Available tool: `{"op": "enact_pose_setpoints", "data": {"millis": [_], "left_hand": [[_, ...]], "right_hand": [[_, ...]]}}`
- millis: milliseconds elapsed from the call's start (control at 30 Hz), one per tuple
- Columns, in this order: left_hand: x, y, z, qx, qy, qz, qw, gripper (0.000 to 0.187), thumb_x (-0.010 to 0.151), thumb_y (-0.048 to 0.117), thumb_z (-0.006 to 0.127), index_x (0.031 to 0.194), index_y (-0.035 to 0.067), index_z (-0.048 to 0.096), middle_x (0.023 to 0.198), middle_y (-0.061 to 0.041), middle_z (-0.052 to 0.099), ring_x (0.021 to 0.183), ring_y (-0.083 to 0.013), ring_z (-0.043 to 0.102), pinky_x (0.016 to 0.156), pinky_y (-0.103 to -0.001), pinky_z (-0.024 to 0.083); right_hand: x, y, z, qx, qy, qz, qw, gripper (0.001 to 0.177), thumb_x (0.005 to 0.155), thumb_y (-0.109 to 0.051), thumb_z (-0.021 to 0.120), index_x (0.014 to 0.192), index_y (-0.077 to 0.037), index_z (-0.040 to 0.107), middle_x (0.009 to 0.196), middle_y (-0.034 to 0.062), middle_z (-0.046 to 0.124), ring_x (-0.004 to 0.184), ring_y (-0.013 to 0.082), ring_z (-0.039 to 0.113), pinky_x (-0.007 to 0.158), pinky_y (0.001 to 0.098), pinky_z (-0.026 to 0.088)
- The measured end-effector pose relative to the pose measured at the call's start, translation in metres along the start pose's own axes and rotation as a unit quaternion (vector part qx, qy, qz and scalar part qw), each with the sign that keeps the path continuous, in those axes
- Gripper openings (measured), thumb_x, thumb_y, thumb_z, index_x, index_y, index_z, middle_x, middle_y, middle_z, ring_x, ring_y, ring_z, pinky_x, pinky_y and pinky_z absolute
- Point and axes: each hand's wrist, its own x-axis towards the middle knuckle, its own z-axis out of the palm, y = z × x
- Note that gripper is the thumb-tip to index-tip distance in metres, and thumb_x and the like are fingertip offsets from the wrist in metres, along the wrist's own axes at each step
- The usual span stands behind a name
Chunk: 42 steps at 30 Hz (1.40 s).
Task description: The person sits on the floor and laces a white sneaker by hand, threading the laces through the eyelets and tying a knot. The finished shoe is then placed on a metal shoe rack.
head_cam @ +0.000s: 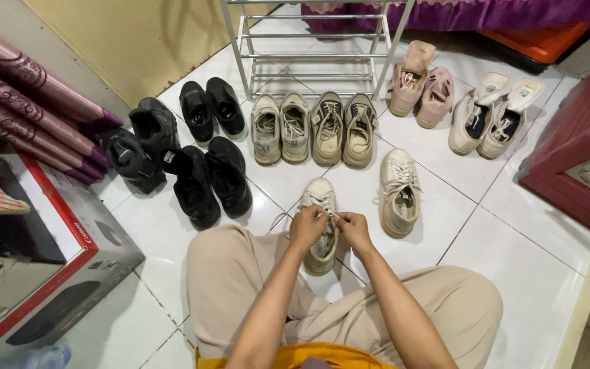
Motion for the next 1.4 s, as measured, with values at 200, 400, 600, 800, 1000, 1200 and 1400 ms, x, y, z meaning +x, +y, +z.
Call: {"op": "enact_pose_setpoints", "data": {"millis": [200,400,600,800,1000,1200,1400], "left_hand": [[0.037,0.025,-0.050,-0.360,0.148,0.071,0.918,0.009,0.102,0.007,0.060,0.094,0.002,0.063,0.092,-0.008,0.076,0.084,-0.0128,0.069,0.080,-0.027,0.056],[0.075,0.010,-0.090,-0.424,0.228,0.079,0.873,0.009,0.101,0.009,0.061,0.096,0.002,0.061,0.089,-0.007,0.074,0.080,-0.0116,0.069,0.077,-0.025,0.056],[0.040,-0.012,-0.020,-0.322,0.028,0.004,0.946,0.009,0.097,0.012,0.068,0.093,0.005,0.072,0.083,-0.004,0.066,0.072,-0.0101,0.053,0.065,-0.024,0.043],[-0.008,-0.011,0.032,0.032,0.074,0.015,0.997,0.014,0.076,0.023,0.079,0.081,0.011,0.079,0.119,-0.009,0.061,0.114,-0.0334,0.052,0.093,-0.047,0.041],[-0.007,-0.011,0.036,0.057,0.088,-0.002,0.995,0.013,0.077,0.025,0.077,0.082,0.013,0.079,0.132,-0.009,0.054,0.123,-0.0339,0.047,0.103,-0.051,0.036],[-0.005,-0.014,0.042,0.030,0.110,-0.031,0.993,0.013,0.080,0.027,0.077,0.081,0.013,0.078,0.132,-0.009,0.054,0.126,-0.0336,0.046,0.103,-0.052,0.034],[-0.006,-0.010,0.042,0.045,0.119,-0.041,0.991,0.012,0.078,0.026,0.077,0.081,0.015,0.077,0.133,-0.007,0.055,0.127,-0.0324,0.045,0.104,-0.052,0.034]], "right_hand": [[0.010,0.015,-0.006,0.044,-0.027,0.042,0.998,0.023,0.092,-0.006,0.067,0.107,0.007,0.078,0.084,0.0056,0.074,0.070,0.0098,0.059,0.066,0.0253,0.049],[0.015,0.012,-0.009,0.080,-0.032,0.077,0.993,0.020,0.092,-0.007,0.069,0.105,0.008,0.075,0.089,0.0094,0.075,0.075,0.0134,0.067,0.074,0.0299,0.056],[0.012,0.002,-0.015,0.109,-0.073,0.116,0.985,0.024,0.097,-0.009,0.060,0.111,0.005,0.074,0.094,0.0089,0.077,0.081,0.0157,0.072,0.080,0.0304,0.058],[0.007,0.000,-0.019,0.116,-0.077,0.111,0.984,0.025,0.100,-0.013,0.059,0.114,0.003,0.074,0.095,0.0075,0.076,0.080,0.0135,0.069,0.078,0.0296,0.055],[0.006,0.000,-0.018,0.115,-0.075,0.106,0.985,0.025,0.100,-0.013,0.059,0.111,0.004,0.073,0.094,0.0089,0.076,0.079,0.0145,0.069,0.077,0.0298,0.056],[0.006,0.002,-0.017,0.126,-0.079,0.093,0.984,0.025,0.100,-0.013,0.059,0.111,0.005,0.073,0.096,0.0089,0.075,0.081,0.0143,0.069,0.079,0.0300,0.056],[0.008,0.004,-0.019,0.134,-0.076,0.102,0.983,0.024,0.100,-0.012,0.059,0.112,0.004,0.072,0.097,0.0094,0.076,0.082,0.0153,0.071,0.081,0.0309,0.057]]}}
